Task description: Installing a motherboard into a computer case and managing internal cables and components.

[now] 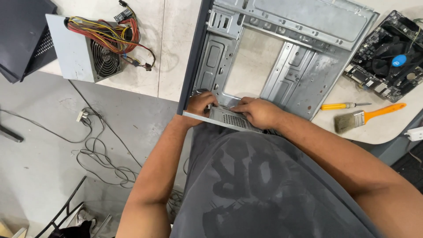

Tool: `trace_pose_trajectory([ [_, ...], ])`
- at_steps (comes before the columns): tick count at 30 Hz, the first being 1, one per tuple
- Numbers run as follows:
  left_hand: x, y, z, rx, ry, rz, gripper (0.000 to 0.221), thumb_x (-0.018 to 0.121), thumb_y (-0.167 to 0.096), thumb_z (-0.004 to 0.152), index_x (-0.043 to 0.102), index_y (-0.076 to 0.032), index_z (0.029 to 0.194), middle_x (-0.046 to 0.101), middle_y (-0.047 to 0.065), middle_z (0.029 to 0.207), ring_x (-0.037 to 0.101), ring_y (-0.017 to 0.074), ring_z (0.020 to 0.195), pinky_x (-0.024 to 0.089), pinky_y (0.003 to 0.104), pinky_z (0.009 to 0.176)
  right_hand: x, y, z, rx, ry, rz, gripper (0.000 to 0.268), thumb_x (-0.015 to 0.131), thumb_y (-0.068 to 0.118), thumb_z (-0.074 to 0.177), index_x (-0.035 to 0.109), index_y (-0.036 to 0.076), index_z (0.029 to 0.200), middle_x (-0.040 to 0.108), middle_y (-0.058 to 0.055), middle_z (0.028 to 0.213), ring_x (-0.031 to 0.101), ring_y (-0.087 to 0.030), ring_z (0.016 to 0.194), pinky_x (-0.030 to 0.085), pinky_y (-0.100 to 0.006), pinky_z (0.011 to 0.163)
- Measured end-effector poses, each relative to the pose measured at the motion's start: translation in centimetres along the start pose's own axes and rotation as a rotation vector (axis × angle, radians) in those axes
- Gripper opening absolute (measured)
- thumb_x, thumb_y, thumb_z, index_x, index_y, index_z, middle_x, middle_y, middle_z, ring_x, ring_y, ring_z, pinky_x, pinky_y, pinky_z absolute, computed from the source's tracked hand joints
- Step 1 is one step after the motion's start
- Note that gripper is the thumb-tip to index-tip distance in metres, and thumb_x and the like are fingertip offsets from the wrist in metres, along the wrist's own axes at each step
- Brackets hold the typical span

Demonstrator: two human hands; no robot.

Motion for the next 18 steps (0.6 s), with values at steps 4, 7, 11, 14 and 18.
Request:
trace_pose_trajectory([
  [4,0.5,1.6,-0.4,-0.128,-0.008,-0.184,0.024,0.056,-0.002,0.077,0.051,-0.01,0.099,0.054,0.012,0.088,0.06,0.0362,0.075,0.054,0.042,0.062,0.1,-0.3,0.3,0.0,-0.012,0.024,0.032,0.046,0.018,0.088,0.058,0.009,0.117,0.055,-0.016,0.113,0.057,-0.036,0.102,0.048,-0.045,0.084],
  [7,0.3,1.6,-0.2,-0.081,-0.04,-0.137,0.02,0.059,-0.001,0.075,0.055,-0.01,0.092,0.056,0.013,0.085,0.06,0.0368,0.074,0.054,0.04,0.061,-0.1,-0.7,0.3,0.026,-0.056,0.0,0.03,0.049,0.018,0.086,0.061,0.013,0.114,0.057,-0.012,0.11,0.058,-0.033,0.1,0.049,-0.042,0.083],
  [11,1.3,2.6,-0.2,-0.083,-0.099,-0.164,0.018,0.058,0.001,0.075,0.057,-0.01,0.089,0.056,0.012,0.083,0.059,0.0357,0.073,0.054,0.041,0.06,0.5,-0.2,0.3,-0.03,-0.079,-0.066,0.03,0.049,0.016,0.086,0.061,0.014,0.113,0.059,-0.013,0.107,0.059,-0.034,0.098,0.049,-0.044,0.082],
  [14,0.8,2.3,-0.2,0.124,-0.102,-0.089,0.016,0.06,-0.004,0.075,0.055,-0.008,0.09,0.055,0.011,0.086,0.059,0.034,0.08,0.052,0.042,0.067,1.3,-1.3,1.3,0.023,-0.072,-0.06,0.029,0.052,0.016,0.084,0.063,0.011,0.11,0.06,-0.016,0.107,0.058,-0.036,0.101,0.047,-0.045,0.087],
  [18,-0.4,-0.2,-0.3,0.184,-0.174,-0.049,0.012,0.06,-0.002,0.076,0.056,-0.008,0.086,0.057,0.013,0.086,0.059,0.033,0.078,0.051,0.039,0.07,3.6,-6.9,3.2,0.159,-0.086,0.126,0.034,0.061,0.025,0.076,0.06,0.018,0.11,0.065,-0.006,0.103,0.059,-0.027,0.102,0.048,-0.04,0.087],
])
Point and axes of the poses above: each hand's wrist, its own z-axis towards the middle knuckle, its own x-axis out of the palm, y = z × x, the point moved 5 cm from there along z, towards the middle knuckle
